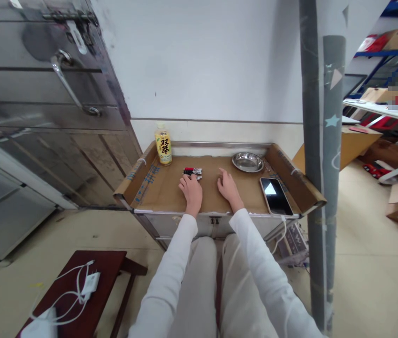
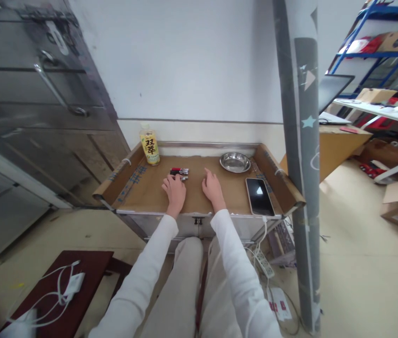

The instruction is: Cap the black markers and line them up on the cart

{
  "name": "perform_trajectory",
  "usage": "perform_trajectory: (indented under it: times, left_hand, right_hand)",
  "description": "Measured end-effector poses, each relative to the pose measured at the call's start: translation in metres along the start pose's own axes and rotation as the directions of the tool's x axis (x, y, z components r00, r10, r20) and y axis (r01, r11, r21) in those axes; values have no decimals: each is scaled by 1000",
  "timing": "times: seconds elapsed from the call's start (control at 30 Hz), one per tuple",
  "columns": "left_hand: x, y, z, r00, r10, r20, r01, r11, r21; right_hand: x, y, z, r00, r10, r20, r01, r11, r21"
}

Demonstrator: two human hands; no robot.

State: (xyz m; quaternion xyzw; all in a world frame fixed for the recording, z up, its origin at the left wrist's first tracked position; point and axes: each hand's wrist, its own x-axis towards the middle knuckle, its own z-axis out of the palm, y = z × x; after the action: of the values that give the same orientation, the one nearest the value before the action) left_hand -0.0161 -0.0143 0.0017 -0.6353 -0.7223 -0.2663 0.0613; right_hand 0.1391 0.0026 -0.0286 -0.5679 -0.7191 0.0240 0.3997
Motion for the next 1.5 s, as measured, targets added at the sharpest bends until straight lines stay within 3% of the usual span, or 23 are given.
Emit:
perform_trajectory:
  times: [0.23,0.53,0.8,1.0,1.2,1.37,1.5]
  left_hand:
    - [3,-4,6,996,90,17,-88,990,-111]
    - [5,-6,12,988,150,41,-145,982,-121]
    - [5,-5,12,980,194,51,-186,973,-135]
    - [4,-4,13,948,309,76,-296,944,-147]
    - [6,-4,11,936,352,18,-339,912,-230]
    - [6,-3,9,861,497,109,-449,843,-296]
    - [5,-4,10,862,493,121,-443,847,-296]
  right_hand:
    - [0,1,1,1000,10,0,-10,1000,-21]
    - [0,4,4,1000,11,-16,-11,999,-47]
    - [1,3,1,996,-35,82,45,991,-124]
    - [-1,2,1,995,-47,85,60,987,-152]
    - [-2,3,1,995,-59,84,72,985,-154]
    - [-1,3,1,995,-47,90,61,984,-166]
    - [-1,3,2,995,-45,91,59,985,-160]
